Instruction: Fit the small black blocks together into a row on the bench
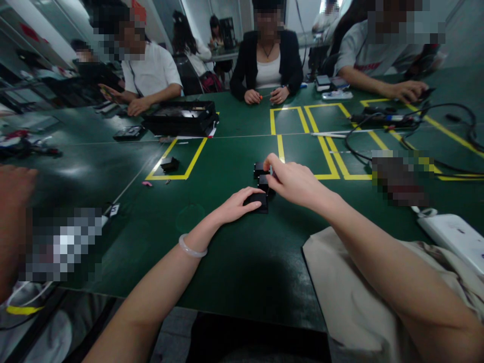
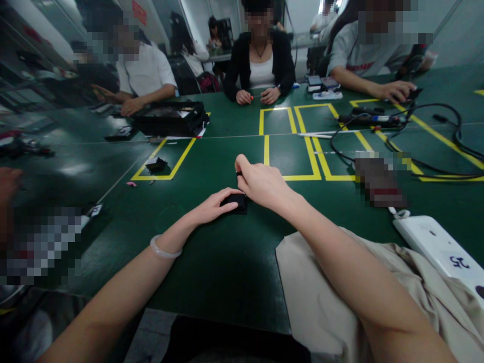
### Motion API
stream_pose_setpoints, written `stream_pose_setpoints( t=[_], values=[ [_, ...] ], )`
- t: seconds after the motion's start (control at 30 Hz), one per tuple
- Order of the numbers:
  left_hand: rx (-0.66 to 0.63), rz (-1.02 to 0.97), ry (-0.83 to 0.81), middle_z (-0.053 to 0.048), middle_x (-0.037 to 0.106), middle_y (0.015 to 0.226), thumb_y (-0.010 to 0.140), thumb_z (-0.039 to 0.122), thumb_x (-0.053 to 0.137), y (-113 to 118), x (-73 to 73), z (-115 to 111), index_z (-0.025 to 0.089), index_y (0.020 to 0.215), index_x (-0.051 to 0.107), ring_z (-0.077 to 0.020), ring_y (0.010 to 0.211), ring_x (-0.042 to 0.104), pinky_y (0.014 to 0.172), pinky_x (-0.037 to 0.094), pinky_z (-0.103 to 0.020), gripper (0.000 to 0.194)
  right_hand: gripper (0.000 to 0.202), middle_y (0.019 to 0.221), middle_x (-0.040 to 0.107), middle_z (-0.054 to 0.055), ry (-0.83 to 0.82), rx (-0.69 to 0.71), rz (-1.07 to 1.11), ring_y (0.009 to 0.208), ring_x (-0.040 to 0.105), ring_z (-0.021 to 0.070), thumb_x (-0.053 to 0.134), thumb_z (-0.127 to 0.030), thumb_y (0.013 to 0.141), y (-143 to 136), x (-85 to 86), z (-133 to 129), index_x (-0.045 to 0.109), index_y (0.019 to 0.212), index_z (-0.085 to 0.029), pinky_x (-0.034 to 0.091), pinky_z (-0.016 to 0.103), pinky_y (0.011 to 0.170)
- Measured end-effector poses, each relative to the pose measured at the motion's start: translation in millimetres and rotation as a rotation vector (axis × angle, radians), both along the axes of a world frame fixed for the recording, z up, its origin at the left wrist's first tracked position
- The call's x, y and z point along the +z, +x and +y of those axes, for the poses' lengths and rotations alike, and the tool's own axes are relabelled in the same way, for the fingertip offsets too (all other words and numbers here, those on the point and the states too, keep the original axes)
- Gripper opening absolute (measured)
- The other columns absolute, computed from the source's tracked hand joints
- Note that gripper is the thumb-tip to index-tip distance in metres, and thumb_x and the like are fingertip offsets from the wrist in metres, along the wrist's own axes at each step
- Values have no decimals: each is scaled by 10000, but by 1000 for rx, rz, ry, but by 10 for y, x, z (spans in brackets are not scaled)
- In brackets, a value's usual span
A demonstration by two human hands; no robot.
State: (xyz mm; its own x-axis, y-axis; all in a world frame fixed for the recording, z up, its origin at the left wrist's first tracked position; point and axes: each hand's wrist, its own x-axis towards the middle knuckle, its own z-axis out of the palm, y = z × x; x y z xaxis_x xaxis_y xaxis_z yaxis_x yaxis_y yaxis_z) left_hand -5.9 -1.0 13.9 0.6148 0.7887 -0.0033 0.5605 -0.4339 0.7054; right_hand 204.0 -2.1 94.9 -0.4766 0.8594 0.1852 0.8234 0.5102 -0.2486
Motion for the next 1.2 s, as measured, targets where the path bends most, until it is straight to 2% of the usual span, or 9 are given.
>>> stream_pose_setpoints(
  t=[0.17, 0.3, 0.4, 0.5, 0.7, 0.87, 0.93, 1.07, 1.2],
  values=[
    [10, -10, -12, -65, 578, 1226, 937, 489, 457, -4, -11, 0, 229, 1292, 509, -239, 1131, 542, 996, 405, -370, 443, 255, 787, 665, 32, 11, -5, -35, 700, 604, 190, 346, -398, 952, 0, -16, 10, 511, 1039, -223, 211, 269, 525],
    [3, -16, -8, -65, 574, 1224, 941, 490, 449, -2, -8, -1, 230, 1296, 507, -237, 1125, 541, 984, 407, -368, 443, 239, 805, 669, 31, 19, 15, -24, 681, 595, 181, 333, -334, 954, 10, -17, 11, 492, 1090, -218, 222, 268, 527],
    [7, -13, -10, -66, 575, 1225, 938, 491, 453, 2, -2, -2, 233, 1292, 510, -238, 1125, 540, 988, 407, -371, 442, 251, 825, 672, 30, 6, 17, 8, 701, 596, 183, 358, -367, 948, 5, -15, 9, 475, 1113, -217, 236, 267, 536],
    [9, -10, -17, -66, 575, 1231, 937, 494, 454, 2, 2, -3, 231, 1290, 511, -239, 1127, 540, 995, 404, -373, 444, 251, 810, 670, 29, -5, 11, -19, 706, 599, 187, 364, -403, 947, 0, -13, 12, 506, 1052, -225, 229, 268, 534],
    [2, -10, -1, -67, 573, 1218, 944, 488, 446, -6, -14, 3, 231, 1297, 503, -233, 1110, 544, 971, 411, -365, 440, 242, 816, 667, 30, 16, 26, 11, 682, 593, 182, 368, -307, 928, 9, -15, 4, 469, 1125, -211, 235, 266, 534],
    [1, -9, -2, -71, 576, 1222, 938, 480, 458, -5, -23, 9, 223, 1292, 509, -239, 1124, 538, 987, 406, -373, 441, 263, 780, 659, 29, 23, 2, 17, 690, 599, 192, 376, -421, 937, -12, -24, -1, 499, 1045, -216, 218, 264, 523],
    [-3, -12, -4, -72, 572, 1235, 940, 478, 454, -3, -16, 8, 224, 1297, 506, -240, 1137, 534, 996, 401, -374, 441, 264, 765, 659, 32, 23, -8, -16, 682, 598, 190, 350, -412, 950, -11, -22, 3, 516, 1015, -218, 207, 267, 520],
    [-11, -6, 0, -72, 572, 1229, 942, 470, 453, -2, -3, 6, 227, 1295, 508, -240, 1135, 534, 996, 399, -375, 432, 244, 818, 670, 37, 25, 0, -5, 668, 586, 178, 339, -319, 947, 11, -24, 8, 478, 1113, -208, 218, 268, 522],
    [-4, -14, 2, -67, 574, 1227, 941, 476, 458, -6, -15, 7, 228, 1298, 506, -236, 1121, 540, 988, 403, -370, 438, 255, 823, 669, 28, 21, 8, 34, 678, 582, 177, 364, -360, 941, 11, -29, 10, 463, 1122, -210, 228, 265, 525]
  ],
)
